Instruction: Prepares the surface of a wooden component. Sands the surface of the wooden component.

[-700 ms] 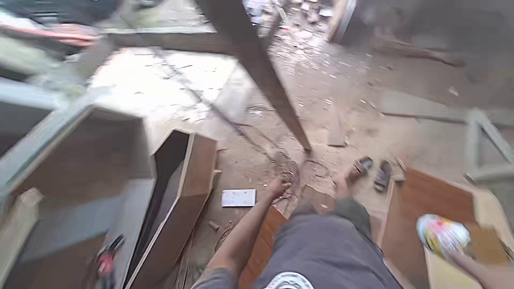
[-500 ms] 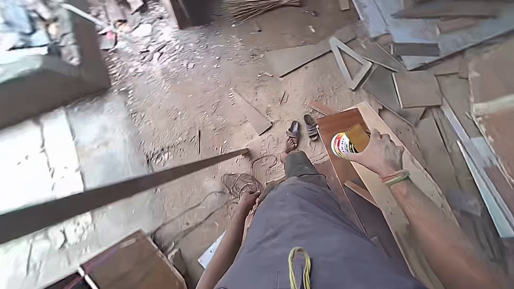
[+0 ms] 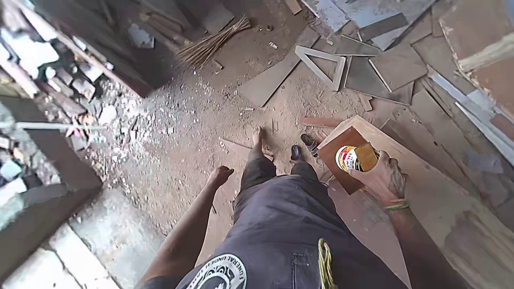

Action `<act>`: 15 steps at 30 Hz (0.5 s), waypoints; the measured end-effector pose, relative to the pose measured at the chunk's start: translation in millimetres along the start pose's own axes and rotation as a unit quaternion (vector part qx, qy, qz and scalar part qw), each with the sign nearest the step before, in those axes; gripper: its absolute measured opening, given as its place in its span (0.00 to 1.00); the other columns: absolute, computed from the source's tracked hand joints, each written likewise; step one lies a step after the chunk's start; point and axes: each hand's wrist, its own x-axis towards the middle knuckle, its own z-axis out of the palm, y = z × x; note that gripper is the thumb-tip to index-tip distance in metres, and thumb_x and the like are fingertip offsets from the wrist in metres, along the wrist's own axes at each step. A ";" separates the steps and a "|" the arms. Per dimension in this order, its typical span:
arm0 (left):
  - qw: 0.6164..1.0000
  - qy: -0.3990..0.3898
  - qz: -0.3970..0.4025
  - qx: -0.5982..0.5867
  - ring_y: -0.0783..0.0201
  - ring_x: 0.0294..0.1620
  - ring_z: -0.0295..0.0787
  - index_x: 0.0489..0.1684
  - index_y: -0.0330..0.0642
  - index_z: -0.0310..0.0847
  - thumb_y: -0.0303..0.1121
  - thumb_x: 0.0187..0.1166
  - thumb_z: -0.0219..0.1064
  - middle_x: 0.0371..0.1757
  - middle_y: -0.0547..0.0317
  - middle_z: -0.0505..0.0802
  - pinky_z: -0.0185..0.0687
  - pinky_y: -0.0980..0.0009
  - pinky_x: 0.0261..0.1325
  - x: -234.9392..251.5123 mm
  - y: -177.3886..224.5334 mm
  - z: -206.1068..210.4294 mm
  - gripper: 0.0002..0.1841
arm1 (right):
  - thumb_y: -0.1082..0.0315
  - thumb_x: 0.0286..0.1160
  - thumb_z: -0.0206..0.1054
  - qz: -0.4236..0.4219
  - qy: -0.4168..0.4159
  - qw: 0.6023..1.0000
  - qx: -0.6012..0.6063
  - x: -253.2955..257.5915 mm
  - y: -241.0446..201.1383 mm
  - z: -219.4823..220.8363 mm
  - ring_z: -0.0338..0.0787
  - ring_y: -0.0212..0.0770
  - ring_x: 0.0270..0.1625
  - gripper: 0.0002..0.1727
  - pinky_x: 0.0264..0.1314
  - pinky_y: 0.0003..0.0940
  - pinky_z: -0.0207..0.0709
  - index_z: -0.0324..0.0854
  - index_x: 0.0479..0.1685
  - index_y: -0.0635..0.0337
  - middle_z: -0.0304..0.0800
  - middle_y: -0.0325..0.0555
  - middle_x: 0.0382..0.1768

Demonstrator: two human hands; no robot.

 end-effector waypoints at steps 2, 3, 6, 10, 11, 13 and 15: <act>0.996 -0.019 0.011 0.082 0.40 0.59 0.90 0.63 0.35 0.85 0.54 0.84 0.64 0.60 0.36 0.91 0.82 0.37 0.63 43.0 29.8 -48.1 0.28 | 0.27 0.29 0.83 0.068 0.013 0.997 0.043 8.6 -15.0 10.9 0.81 0.69 0.72 0.73 0.67 0.74 0.71 0.63 0.86 0.64 0.78 0.70 0.72; 0.994 -0.026 0.015 0.101 0.40 0.59 0.90 0.65 0.34 0.84 0.52 0.85 0.64 0.60 0.36 0.91 0.83 0.39 0.63 65.6 50.2 -71.0 0.27 | 0.27 0.29 0.83 0.113 0.009 0.992 0.059 10.5 -24.3 14.4 0.81 0.69 0.73 0.74 0.67 0.74 0.71 0.62 0.86 0.64 0.78 0.70 0.73; 0.984 -0.038 0.044 0.166 0.43 0.60 0.90 0.66 0.35 0.83 0.48 0.88 0.61 0.63 0.37 0.90 0.83 0.42 0.62 145.0 127.6 -141.6 0.24 | 0.26 0.27 0.83 0.248 -0.014 0.964 0.098 18.1 -55.4 20.5 0.80 0.67 0.74 0.74 0.68 0.73 0.71 0.63 0.85 0.62 0.78 0.67 0.73; 0.964 -0.023 0.079 0.253 0.45 0.58 0.91 0.67 0.34 0.82 0.47 0.89 0.60 0.62 0.38 0.91 0.84 0.44 0.59 215.9 230.0 -237.0 0.24 | 0.26 0.31 0.83 0.351 -0.056 0.920 0.166 5.2 -100.7 29.2 0.81 0.66 0.71 0.70 0.68 0.73 0.69 0.66 0.84 0.58 0.80 0.66 0.70; 0.954 -0.010 0.091 0.287 0.44 0.57 0.91 0.65 0.34 0.82 0.48 0.88 0.61 0.61 0.38 0.91 0.84 0.43 0.59 230.1 264.2 -255.1 0.24 | 0.27 0.31 0.83 0.371 -0.056 0.909 0.184 0.3 -109.1 31.8 0.82 0.67 0.70 0.69 0.67 0.73 0.70 0.67 0.83 0.57 0.80 0.66 0.69; 0.932 0.035 0.121 0.339 0.42 0.57 0.91 0.62 0.33 0.84 0.51 0.88 0.60 0.59 0.36 0.91 0.83 0.40 0.59 247.4 335.8 -281.7 0.26 | 0.26 0.30 0.83 0.407 -0.086 0.885 0.208 -6.0 -126.2 35.7 0.81 0.68 0.70 0.70 0.68 0.73 0.70 0.66 0.84 0.59 0.79 0.68 0.71; 0.935 0.068 0.154 0.313 0.42 0.56 0.91 0.63 0.31 0.83 0.49 0.89 0.59 0.59 0.35 0.91 0.84 0.41 0.59 242.3 406.3 -290.9 0.26 | 0.26 0.29 0.83 0.434 -0.119 0.861 0.237 -8.9 -146.1 46.1 0.81 0.69 0.71 0.72 0.68 0.73 0.70 0.64 0.85 0.60 0.78 0.69 0.71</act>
